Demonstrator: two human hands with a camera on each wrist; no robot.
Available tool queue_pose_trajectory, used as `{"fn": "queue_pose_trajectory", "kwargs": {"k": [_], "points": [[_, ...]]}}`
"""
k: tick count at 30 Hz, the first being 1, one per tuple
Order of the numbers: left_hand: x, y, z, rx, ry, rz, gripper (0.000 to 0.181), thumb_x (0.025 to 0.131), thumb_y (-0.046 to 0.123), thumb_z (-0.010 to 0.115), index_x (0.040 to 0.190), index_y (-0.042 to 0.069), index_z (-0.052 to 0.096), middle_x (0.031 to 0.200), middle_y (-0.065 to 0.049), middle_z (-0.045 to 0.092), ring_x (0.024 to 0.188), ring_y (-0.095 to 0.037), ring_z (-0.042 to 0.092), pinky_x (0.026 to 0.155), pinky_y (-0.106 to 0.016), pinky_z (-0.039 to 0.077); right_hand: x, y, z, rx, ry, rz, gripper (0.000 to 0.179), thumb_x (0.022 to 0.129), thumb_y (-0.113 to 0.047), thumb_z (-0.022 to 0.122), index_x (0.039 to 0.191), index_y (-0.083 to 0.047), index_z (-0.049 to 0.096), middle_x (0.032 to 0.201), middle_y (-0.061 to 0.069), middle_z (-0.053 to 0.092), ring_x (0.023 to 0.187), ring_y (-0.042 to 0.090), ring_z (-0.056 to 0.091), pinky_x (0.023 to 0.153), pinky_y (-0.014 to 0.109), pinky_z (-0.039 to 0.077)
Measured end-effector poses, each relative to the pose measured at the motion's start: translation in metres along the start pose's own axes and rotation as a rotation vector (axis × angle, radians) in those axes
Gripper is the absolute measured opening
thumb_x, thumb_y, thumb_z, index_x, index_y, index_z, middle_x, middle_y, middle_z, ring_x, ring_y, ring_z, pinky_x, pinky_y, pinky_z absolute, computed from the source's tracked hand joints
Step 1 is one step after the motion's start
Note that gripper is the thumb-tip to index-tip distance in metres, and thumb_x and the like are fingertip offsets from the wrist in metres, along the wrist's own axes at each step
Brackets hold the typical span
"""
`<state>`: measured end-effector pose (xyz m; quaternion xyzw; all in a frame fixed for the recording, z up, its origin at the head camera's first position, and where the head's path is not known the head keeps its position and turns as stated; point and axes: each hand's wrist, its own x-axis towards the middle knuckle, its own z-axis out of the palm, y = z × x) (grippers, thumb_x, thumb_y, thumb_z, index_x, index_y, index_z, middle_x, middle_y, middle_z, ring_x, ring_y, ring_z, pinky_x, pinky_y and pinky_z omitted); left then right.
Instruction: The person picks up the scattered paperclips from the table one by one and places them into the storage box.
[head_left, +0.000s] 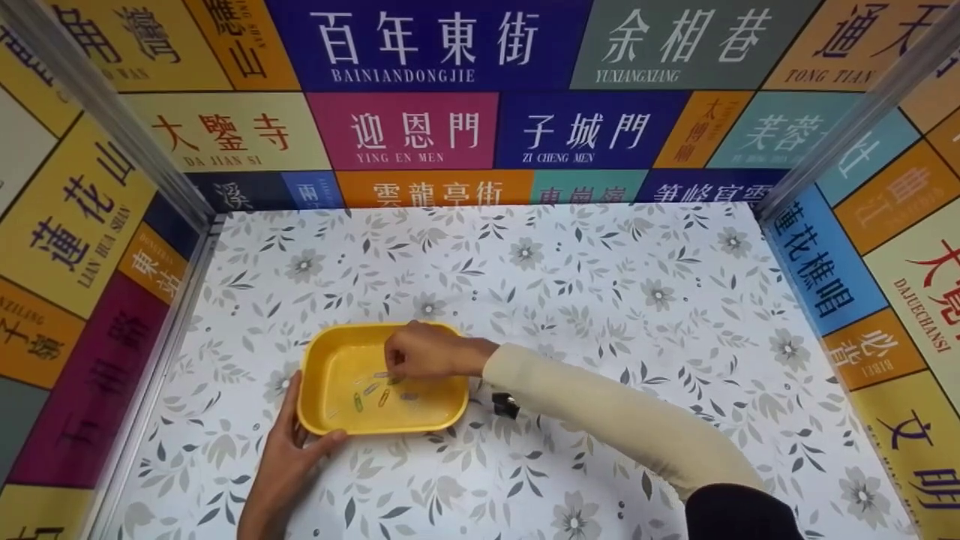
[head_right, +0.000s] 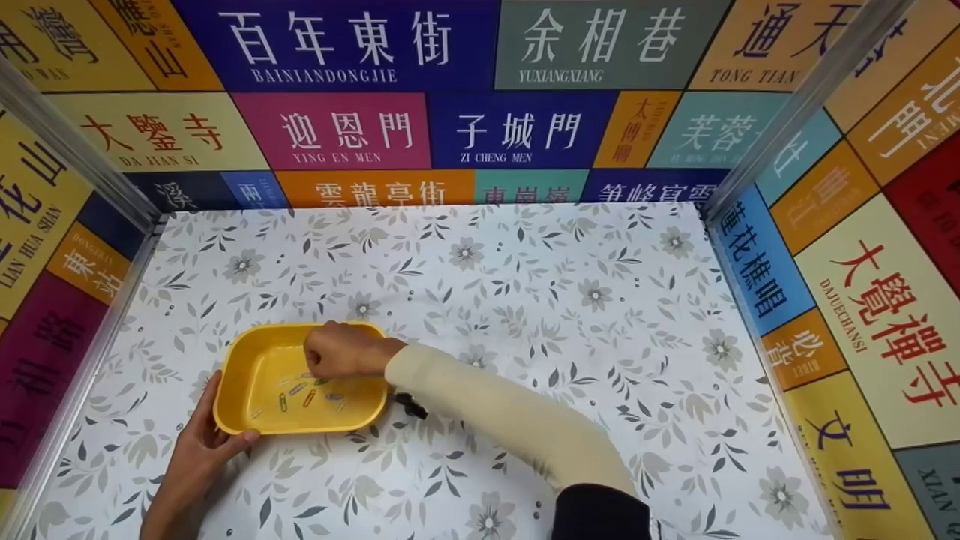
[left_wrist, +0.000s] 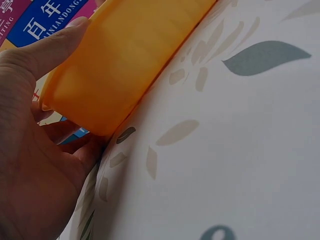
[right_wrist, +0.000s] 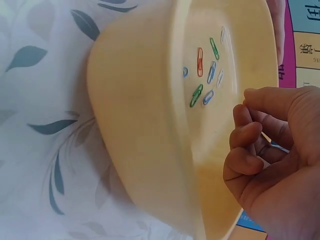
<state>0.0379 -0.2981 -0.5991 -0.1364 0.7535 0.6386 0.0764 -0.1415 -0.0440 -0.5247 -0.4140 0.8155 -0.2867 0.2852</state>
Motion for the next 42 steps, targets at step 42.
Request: {"fn": "queue_pose_trajectory", "kwargs": {"k": [42], "points": [[0.003, 0.002, 0.0, 0.046, 0.002, -0.032, 0.125, 0.093, 0.024, 0.092, 0.178, 0.038, 0.003, 0.182, 0.02, 0.0, 0.169, -0.015, 0.009, 0.131, -0.018, 0.019, -0.088, 0.041, -0.028, 0.104, 0.185, -0.084, 0.006, 0.1, -0.008, 0.077, 0.102, -0.004, 0.082, 0.094, 0.002, 0.078, 0.079, 0.008, 0.064, 0.071, 0.022, 0.055]]}}
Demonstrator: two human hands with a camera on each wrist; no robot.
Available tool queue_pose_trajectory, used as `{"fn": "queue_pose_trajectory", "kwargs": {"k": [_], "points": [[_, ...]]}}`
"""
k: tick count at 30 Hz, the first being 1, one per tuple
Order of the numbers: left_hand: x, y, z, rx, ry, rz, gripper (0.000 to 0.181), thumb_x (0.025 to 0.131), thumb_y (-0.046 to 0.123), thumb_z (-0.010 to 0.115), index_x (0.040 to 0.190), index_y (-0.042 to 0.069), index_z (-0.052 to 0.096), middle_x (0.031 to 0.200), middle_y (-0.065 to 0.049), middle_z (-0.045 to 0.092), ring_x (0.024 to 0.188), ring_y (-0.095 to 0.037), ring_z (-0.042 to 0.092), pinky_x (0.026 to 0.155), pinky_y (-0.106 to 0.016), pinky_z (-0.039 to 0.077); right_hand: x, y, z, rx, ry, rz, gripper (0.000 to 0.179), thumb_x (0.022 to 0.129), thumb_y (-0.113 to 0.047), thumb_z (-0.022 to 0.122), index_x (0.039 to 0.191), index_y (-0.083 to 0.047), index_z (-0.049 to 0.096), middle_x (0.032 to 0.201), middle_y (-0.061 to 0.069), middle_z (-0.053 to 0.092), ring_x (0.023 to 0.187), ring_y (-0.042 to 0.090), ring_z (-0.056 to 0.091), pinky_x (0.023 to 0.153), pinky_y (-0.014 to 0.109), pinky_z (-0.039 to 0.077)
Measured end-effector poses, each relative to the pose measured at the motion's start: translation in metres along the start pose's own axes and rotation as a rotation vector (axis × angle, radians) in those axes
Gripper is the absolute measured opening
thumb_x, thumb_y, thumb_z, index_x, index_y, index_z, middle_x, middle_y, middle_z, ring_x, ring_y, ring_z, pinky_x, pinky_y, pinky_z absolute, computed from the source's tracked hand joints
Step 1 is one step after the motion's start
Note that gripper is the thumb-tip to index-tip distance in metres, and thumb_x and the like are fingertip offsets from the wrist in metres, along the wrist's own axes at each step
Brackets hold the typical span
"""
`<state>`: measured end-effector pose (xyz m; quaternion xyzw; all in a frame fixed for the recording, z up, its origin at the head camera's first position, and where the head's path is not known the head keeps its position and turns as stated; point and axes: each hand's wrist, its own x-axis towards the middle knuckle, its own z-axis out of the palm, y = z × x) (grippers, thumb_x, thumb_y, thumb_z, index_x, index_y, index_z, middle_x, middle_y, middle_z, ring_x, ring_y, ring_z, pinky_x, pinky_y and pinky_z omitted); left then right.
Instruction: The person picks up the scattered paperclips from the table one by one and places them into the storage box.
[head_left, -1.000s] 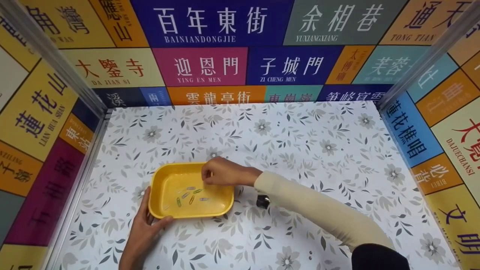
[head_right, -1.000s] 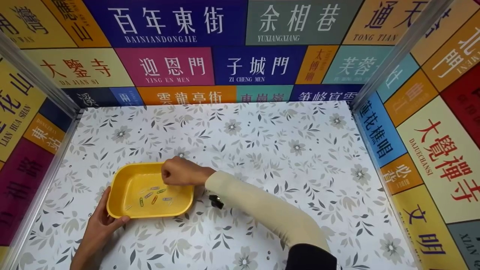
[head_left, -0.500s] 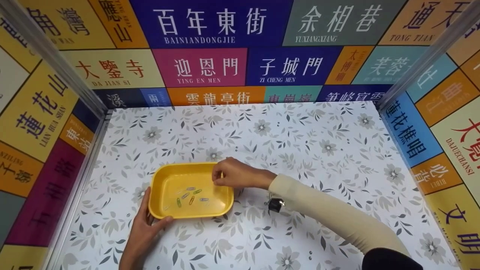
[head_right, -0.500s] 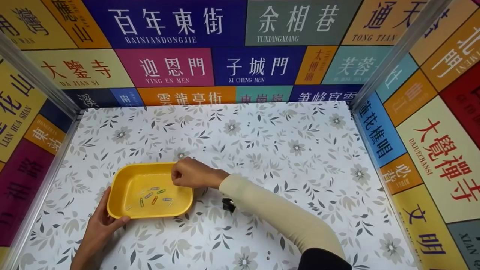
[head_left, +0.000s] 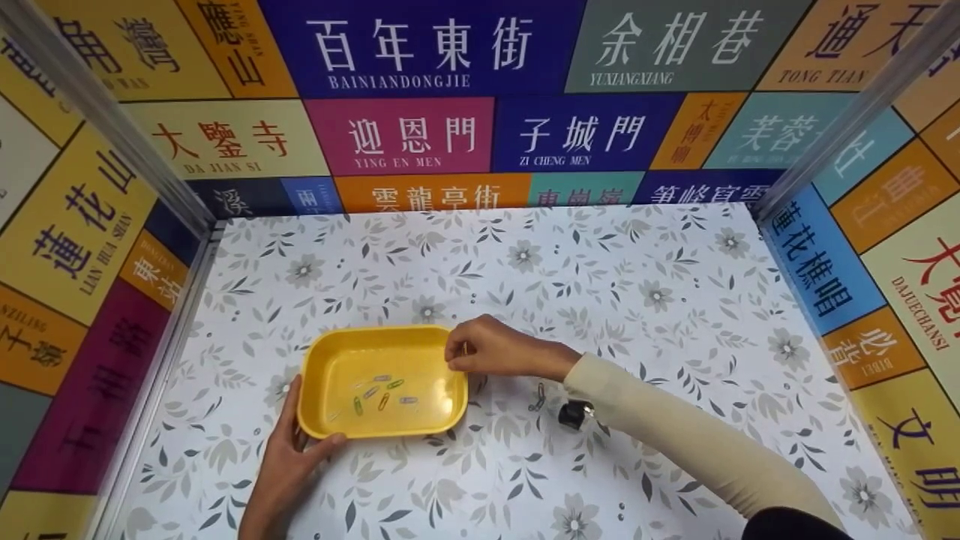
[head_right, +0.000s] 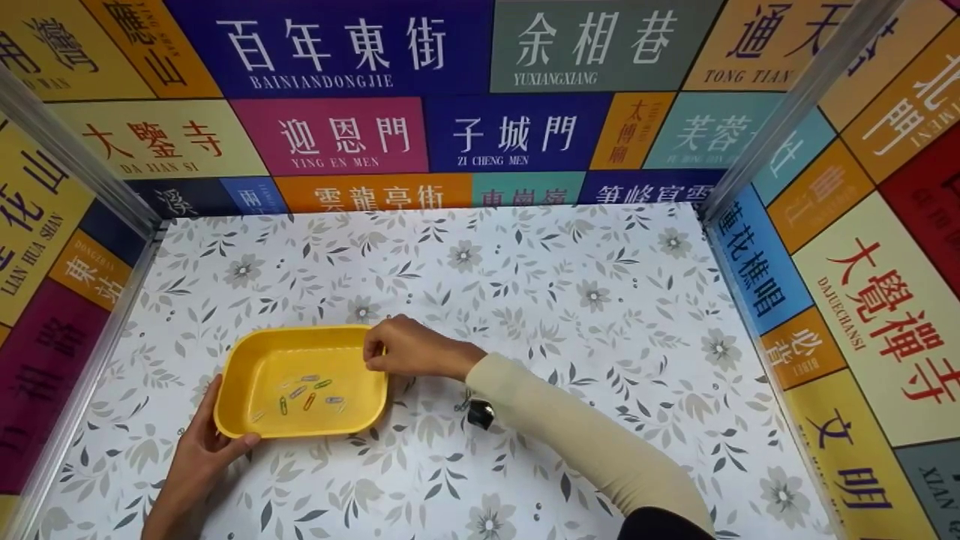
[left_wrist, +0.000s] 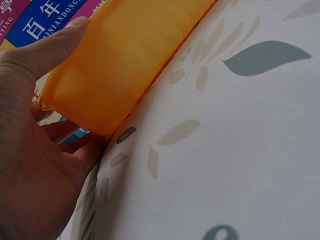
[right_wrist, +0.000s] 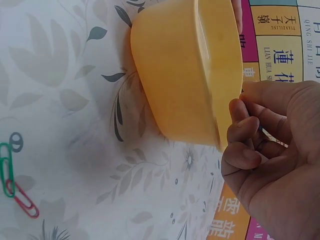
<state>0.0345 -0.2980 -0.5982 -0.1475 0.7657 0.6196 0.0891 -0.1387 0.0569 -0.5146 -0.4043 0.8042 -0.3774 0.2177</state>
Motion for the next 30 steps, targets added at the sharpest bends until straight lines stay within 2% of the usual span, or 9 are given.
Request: {"fn": "queue_pose_trajectory", "kwargs": {"k": [4, 12, 18, 24, 30], "points": [[0.0, -0.001, 0.001, 0.006, 0.005, 0.017, 0.125, 0.092, 0.024, 0.093, 0.178, 0.037, 0.004, 0.183, 0.018, 0.002, 0.169, -0.017, 0.012, 0.128, -0.014, 0.022, -0.008, 0.005, -0.001, 0.026, 0.017, -0.008, 0.008, 0.101, -0.008, 0.077, 0.104, -0.002, 0.082, 0.096, 0.002, 0.078, 0.08, 0.011, 0.066, 0.071, 0.023, 0.057], [0.0, -0.001, 0.0, 0.034, 0.012, 0.001, 0.126, 0.091, 0.026, 0.094, 0.178, 0.038, 0.003, 0.182, 0.018, 0.001, 0.169, -0.019, 0.013, 0.132, -0.024, 0.022, -0.024, 0.014, -0.003, 0.079, 0.039, 0.006, 0.007, 0.099, -0.007, 0.081, 0.103, -0.002, 0.083, 0.097, 0.003, 0.08, 0.082, 0.015, 0.069, 0.073, 0.022, 0.058], [-0.001, 0.0, 0.0, 0.012, 0.012, 0.001, 0.126, 0.091, 0.026, 0.094, 0.178, 0.04, 0.004, 0.182, 0.019, 0.002, 0.169, -0.018, 0.015, 0.132, -0.023, 0.023, -0.037, 0.021, -0.004, 0.094, 0.06, 0.022, 0.008, 0.098, -0.008, 0.083, 0.103, -0.002, 0.083, 0.098, 0.002, 0.08, 0.084, 0.025, 0.071, 0.072, 0.021, 0.056], [-0.002, 0.001, 0.0, 0.004, 0.011, -0.007, 0.127, 0.09, 0.027, 0.095, 0.178, 0.039, 0.004, 0.182, 0.02, 0.002, 0.169, -0.016, 0.014, 0.129, -0.016, 0.022, -0.048, 0.031, -0.002, 0.072, 0.086, 0.027, 0.007, 0.099, -0.008, 0.081, 0.104, -0.003, 0.083, 0.1, 0.002, 0.081, 0.086, 0.021, 0.071, 0.075, 0.022, 0.057], [-0.001, 0.004, 0.001, 0.011, 0.012, -0.03, 0.128, 0.089, 0.03, 0.095, 0.178, 0.04, 0.004, 0.182, 0.021, 0.001, 0.169, -0.015, 0.011, 0.134, -0.026, 0.018, -0.061, 0.04, 0.001, 0.078, 0.115, 0.037, 0.005, 0.099, -0.008, 0.081, 0.103, -0.005, 0.083, 0.099, 0.002, 0.08, 0.086, 0.017, 0.07, 0.077, 0.024, 0.058]]}}
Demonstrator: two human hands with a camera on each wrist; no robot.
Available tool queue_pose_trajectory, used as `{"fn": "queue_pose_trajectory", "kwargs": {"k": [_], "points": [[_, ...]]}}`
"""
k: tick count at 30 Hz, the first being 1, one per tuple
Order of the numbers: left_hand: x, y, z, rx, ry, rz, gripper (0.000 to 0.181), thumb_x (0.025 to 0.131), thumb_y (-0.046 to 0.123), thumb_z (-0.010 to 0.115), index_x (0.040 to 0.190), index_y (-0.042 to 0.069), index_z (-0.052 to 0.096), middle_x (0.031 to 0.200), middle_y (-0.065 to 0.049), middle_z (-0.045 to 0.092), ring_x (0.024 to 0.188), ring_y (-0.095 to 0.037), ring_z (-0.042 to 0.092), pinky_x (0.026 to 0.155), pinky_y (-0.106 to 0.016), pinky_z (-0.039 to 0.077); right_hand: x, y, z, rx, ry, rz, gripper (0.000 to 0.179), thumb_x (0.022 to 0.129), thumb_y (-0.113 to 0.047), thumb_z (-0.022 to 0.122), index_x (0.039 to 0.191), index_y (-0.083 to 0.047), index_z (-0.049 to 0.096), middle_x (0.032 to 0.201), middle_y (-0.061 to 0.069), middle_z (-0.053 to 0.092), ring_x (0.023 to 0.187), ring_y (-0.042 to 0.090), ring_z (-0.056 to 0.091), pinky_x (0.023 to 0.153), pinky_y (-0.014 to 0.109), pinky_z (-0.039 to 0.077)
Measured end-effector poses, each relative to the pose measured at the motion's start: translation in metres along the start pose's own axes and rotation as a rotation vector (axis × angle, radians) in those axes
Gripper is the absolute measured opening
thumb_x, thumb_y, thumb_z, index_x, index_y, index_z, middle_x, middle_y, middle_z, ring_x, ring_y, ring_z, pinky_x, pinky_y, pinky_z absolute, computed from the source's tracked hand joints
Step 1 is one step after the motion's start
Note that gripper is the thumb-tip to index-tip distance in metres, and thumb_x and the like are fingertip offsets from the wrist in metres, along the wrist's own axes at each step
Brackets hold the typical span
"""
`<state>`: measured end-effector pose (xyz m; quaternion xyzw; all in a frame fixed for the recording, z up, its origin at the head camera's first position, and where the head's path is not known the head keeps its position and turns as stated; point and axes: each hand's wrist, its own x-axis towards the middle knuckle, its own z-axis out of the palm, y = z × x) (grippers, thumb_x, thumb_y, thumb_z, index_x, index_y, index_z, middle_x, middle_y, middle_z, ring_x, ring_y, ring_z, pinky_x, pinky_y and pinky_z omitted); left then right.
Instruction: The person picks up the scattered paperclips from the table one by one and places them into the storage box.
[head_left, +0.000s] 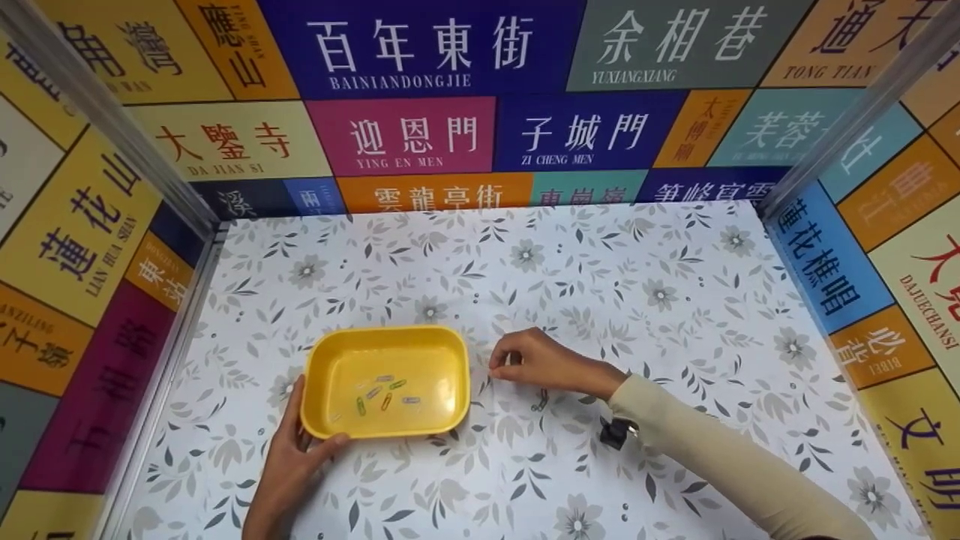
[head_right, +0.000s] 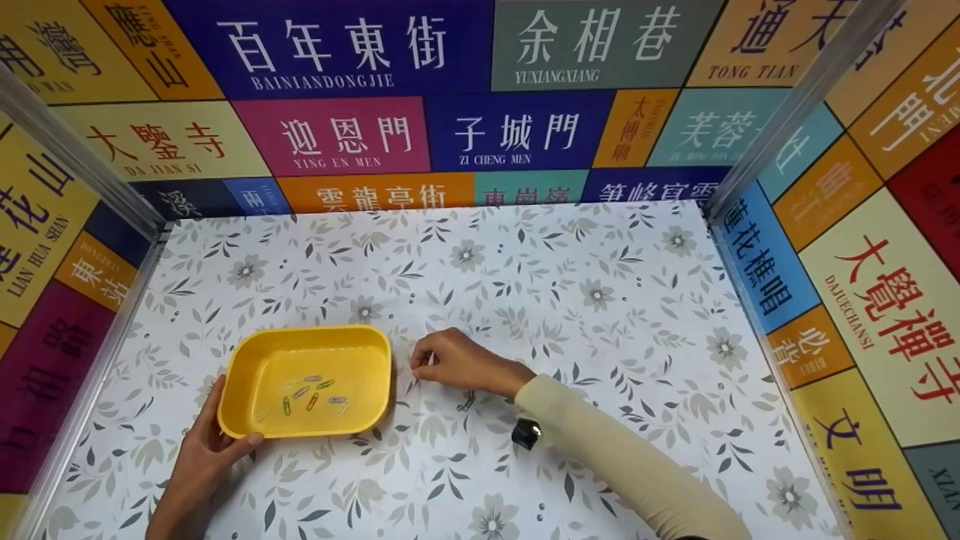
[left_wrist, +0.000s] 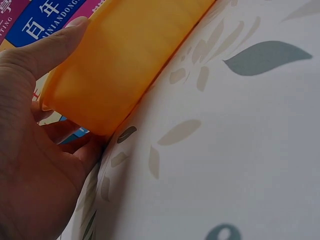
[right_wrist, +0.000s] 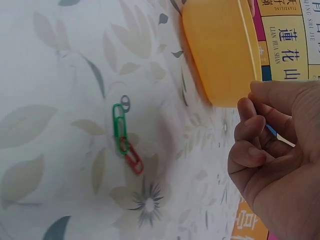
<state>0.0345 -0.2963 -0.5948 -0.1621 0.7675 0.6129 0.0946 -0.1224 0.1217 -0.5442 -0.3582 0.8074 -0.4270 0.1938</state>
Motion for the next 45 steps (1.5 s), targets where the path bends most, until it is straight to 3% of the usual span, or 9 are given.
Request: {"fn": "queue_pose_trajectory", "kwargs": {"k": [7, 14, 21, 28, 31, 35, 38, 45], "points": [[0.001, -0.003, 0.001, -0.003, 0.004, 0.055, 0.125, 0.091, 0.025, 0.094, 0.178, 0.036, 0.005, 0.183, 0.018, 0.004, 0.169, -0.015, 0.013, 0.129, -0.016, 0.022, -0.015, 0.016, 0.001, 0.049, 0.027, 0.072, 0.002, 0.1, -0.009, 0.081, 0.1, -0.009, 0.083, 0.094, -0.001, 0.078, 0.081, 0.017, 0.066, 0.071, 0.022, 0.054], [0.003, -0.006, -0.001, 0.008, 0.01, 0.022, 0.126, 0.091, 0.028, 0.094, 0.177, 0.041, 0.003, 0.182, 0.02, 0.003, 0.169, -0.015, 0.014, 0.133, -0.025, 0.021, -0.028, 0.029, -0.001, 0.084, 0.046, 0.096, 0.003, 0.098, -0.005, 0.081, 0.101, -0.004, 0.083, 0.088, 0.004, 0.077, 0.071, 0.011, 0.063, 0.065, 0.02, 0.052], [0.001, -0.004, 0.0, 0.001, 0.015, 0.029, 0.126, 0.09, 0.029, 0.095, 0.177, 0.041, 0.005, 0.182, 0.021, 0.003, 0.169, -0.015, 0.014, 0.129, -0.016, 0.021, -0.036, 0.04, -0.002, 0.076, 0.077, 0.089, 0.006, 0.098, -0.003, 0.08, 0.097, -0.008, 0.083, 0.085, 0.003, 0.078, 0.072, 0.006, 0.063, 0.066, 0.019, 0.053], [0.001, -0.002, 0.0, 0.004, 0.012, 0.006, 0.127, 0.089, 0.03, 0.095, 0.178, 0.04, 0.004, 0.182, 0.019, 0.002, 0.169, -0.016, 0.012, 0.135, -0.029, 0.018, -0.043, 0.052, -0.003, 0.025, 0.104, 0.084, 0.003, 0.097, -0.008, 0.082, 0.095, -0.007, 0.083, 0.086, 0.0, 0.077, 0.077, 0.005, 0.061, 0.07, 0.02, 0.051], [0.001, -0.002, 0.0, 0.006, 0.015, 0.003, 0.127, 0.089, 0.031, 0.095, 0.178, 0.04, 0.005, 0.182, 0.019, 0.003, 0.169, -0.015, 0.013, 0.132, -0.02, 0.019, -0.046, 0.054, -0.003, 0.035, 0.102, 0.101, 0.004, 0.097, -0.008, 0.082, 0.094, -0.007, 0.083, 0.086, -0.001, 0.077, 0.076, 0.005, 0.061, 0.07, 0.019, 0.05], [0.0, -0.004, 0.0, -0.007, 0.015, 0.08, 0.125, 0.091, 0.023, 0.094, 0.179, 0.031, 0.006, 0.184, 0.012, 0.006, 0.169, -0.019, 0.016, 0.124, -0.009, 0.024, -0.05, 0.056, -0.005, 0.065, 0.099, 0.104, 0.005, 0.098, -0.008, 0.082, 0.095, -0.004, 0.082, 0.087, 0.002, 0.078, 0.077, 0.005, 0.062, 0.068, 0.018, 0.049], [-0.001, -0.005, 0.0, -0.016, 0.014, 0.119, 0.123, 0.092, 0.018, 0.093, 0.18, 0.026, 0.008, 0.185, 0.008, 0.008, 0.168, -0.021, 0.019, 0.123, -0.008, 0.027, -0.054, 0.057, -0.007, 0.07, 0.099, 0.102, 0.007, 0.098, -0.008, 0.084, 0.097, -0.002, 0.082, 0.089, 0.004, 0.078, 0.077, 0.007, 0.061, 0.068, 0.018, 0.048], [-0.001, -0.004, 0.0, -0.008, 0.01, 0.089, 0.123, 0.092, 0.022, 0.093, 0.179, 0.029, 0.007, 0.184, 0.012, 0.007, 0.168, -0.018, 0.017, 0.124, -0.009, 0.025, -0.062, 0.062, -0.009, 0.048, 0.087, 0.059, 0.004, 0.097, -0.006, 0.084, 0.1, -0.004, 0.084, 0.094, 0.004, 0.078, 0.083, 0.009, 0.062, 0.072, 0.018, 0.05]]}}
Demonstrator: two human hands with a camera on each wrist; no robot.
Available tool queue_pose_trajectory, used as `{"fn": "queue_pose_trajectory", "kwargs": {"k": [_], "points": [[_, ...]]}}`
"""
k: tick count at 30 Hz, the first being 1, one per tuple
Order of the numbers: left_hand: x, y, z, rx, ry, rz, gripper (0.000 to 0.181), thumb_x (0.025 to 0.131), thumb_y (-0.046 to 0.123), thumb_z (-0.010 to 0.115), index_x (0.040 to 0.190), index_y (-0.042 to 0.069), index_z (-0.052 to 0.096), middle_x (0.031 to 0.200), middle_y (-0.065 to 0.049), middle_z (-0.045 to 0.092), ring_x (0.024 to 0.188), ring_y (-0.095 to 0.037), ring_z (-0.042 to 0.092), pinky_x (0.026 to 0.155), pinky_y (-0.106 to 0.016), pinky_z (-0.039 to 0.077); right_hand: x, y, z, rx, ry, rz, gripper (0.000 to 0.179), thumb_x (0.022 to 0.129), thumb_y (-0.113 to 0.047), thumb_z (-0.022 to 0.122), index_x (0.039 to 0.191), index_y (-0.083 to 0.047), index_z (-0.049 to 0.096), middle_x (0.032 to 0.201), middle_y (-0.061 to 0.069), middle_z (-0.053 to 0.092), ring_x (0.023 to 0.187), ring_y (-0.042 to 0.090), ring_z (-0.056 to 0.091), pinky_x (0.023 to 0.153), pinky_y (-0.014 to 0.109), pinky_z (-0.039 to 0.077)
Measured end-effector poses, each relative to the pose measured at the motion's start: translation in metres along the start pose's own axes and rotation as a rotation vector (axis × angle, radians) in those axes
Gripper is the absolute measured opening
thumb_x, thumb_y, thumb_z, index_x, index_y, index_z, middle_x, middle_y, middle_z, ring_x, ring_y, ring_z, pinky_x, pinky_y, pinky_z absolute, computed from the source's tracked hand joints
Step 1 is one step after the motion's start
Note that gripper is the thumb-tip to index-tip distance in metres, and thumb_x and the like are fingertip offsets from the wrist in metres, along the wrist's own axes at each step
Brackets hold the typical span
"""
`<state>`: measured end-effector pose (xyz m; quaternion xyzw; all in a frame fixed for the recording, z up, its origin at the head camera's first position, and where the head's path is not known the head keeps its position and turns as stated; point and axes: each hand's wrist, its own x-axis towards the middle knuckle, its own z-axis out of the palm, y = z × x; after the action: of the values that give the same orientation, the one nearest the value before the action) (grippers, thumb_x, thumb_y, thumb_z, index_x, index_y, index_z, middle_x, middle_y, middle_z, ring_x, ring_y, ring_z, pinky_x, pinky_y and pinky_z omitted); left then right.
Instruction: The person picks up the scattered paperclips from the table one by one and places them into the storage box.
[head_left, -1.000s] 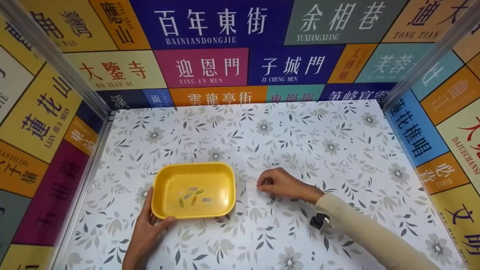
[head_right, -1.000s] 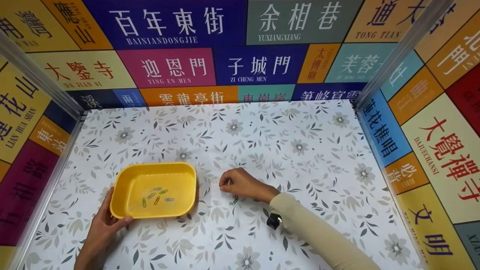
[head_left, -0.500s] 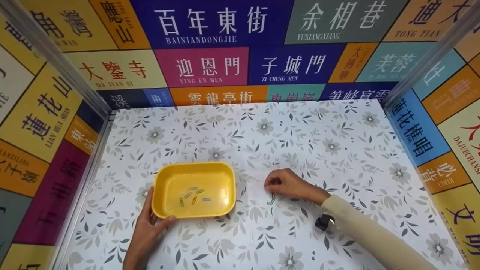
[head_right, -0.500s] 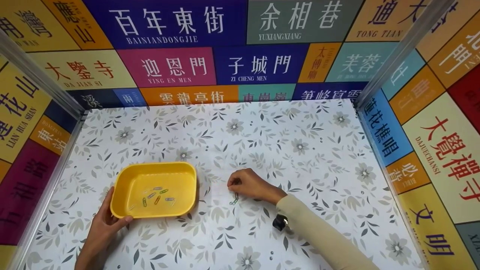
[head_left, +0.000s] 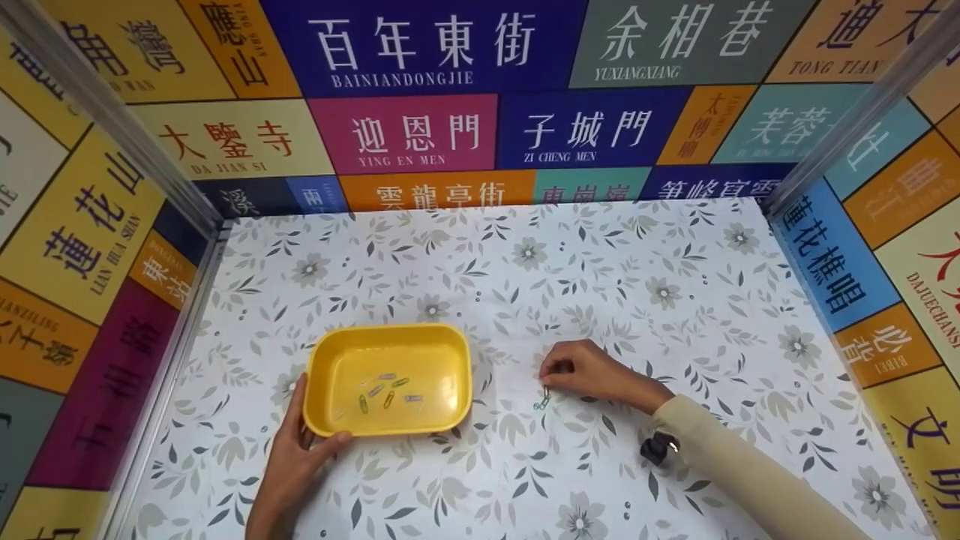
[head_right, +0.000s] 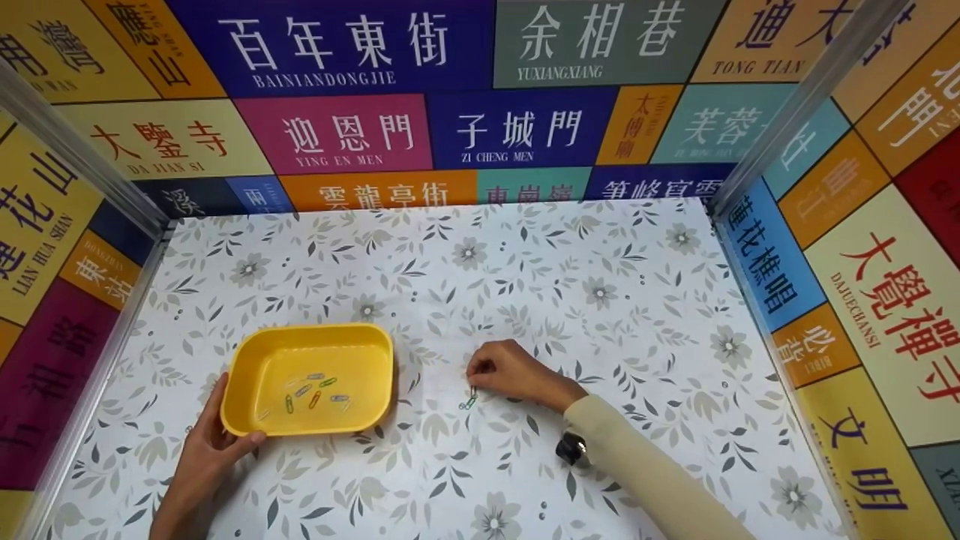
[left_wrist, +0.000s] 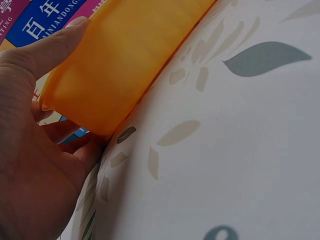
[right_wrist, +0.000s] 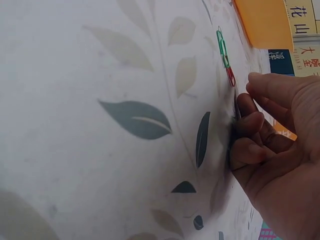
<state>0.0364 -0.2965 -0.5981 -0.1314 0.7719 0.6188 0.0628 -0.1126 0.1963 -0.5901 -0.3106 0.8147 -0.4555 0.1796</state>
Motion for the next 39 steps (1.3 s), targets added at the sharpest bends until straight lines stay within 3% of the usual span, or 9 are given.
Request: {"fn": "queue_pose_trajectory", "kwargs": {"k": [6, 12, 17, 22, 29, 39], "points": [[0.001, 0.0, 0.0, -0.006, -0.002, -0.003, 0.123, 0.092, 0.021, 0.093, 0.179, 0.031, 0.007, 0.183, 0.014, 0.007, 0.168, -0.017, 0.018, 0.124, -0.009, 0.026, -0.006, 0.004, 0.002, 0.016, -0.031, -0.031, 0.005, 0.096, -0.008, 0.085, 0.098, -0.004, 0.083, 0.095, 0.004, 0.077, 0.086, 0.014, 0.065, 0.075, 0.021, 0.052], [0.002, 0.001, 0.0, -0.006, -0.004, 0.0, 0.123, 0.092, 0.023, 0.093, 0.179, 0.03, 0.007, 0.184, 0.014, 0.007, 0.168, -0.017, 0.018, 0.124, -0.01, 0.026, -0.011, 0.004, 0.004, -0.005, -0.014, -0.064, 0.008, 0.093, -0.005, 0.087, 0.096, -0.012, 0.084, 0.096, 0.002, 0.075, 0.087, 0.021, 0.066, 0.077, 0.022, 0.052], [0.002, 0.0, 0.0, -0.003, -0.002, -0.004, 0.123, 0.092, 0.024, 0.093, 0.179, 0.031, 0.007, 0.183, 0.015, 0.007, 0.168, -0.016, 0.018, 0.124, -0.009, 0.025, -0.014, 0.006, 0.006, -0.016, -0.011, -0.101, 0.004, 0.094, -0.007, 0.087, 0.096, -0.006, 0.084, 0.1, 0.005, 0.074, 0.087, 0.024, 0.066, 0.075, 0.021, 0.051], [0.001, -0.001, 0.0, 0.007, 0.001, -0.004, 0.123, 0.092, 0.024, 0.093, 0.179, 0.031, 0.006, 0.183, 0.015, 0.005, 0.169, -0.016, 0.014, 0.126, -0.011, 0.023, -0.016, 0.008, 0.007, -0.013, 0.0, -0.133, 0.006, 0.094, -0.004, 0.086, 0.097, -0.009, 0.085, 0.102, 0.007, 0.074, 0.082, 0.027, 0.064, 0.071, 0.021, 0.05], [0.002, -0.001, 0.001, 0.013, -0.001, -0.032, 0.123, 0.092, 0.026, 0.093, 0.178, 0.036, 0.006, 0.182, 0.018, 0.005, 0.169, -0.014, 0.014, 0.129, -0.015, 0.023, -0.019, 0.01, 0.01, -0.016, 0.005, -0.151, 0.009, 0.092, 0.0, 0.085, 0.097, -0.007, 0.085, 0.103, 0.007, 0.073, 0.086, 0.024, 0.064, 0.072, 0.022, 0.051], [0.003, 0.0, -0.001, 0.032, -0.006, -0.075, 0.126, 0.092, 0.029, 0.093, 0.177, 0.042, 0.002, 0.182, 0.02, 0.002, 0.169, -0.015, 0.012, 0.134, -0.027, 0.02, -0.022, 0.017, 0.013, -0.035, 0.02, -0.148, 0.011, 0.093, -0.005, 0.088, 0.1, -0.013, 0.086, 0.108, 0.002, 0.072, 0.101, 0.02, 0.068, 0.086, 0.024, 0.056]]}}
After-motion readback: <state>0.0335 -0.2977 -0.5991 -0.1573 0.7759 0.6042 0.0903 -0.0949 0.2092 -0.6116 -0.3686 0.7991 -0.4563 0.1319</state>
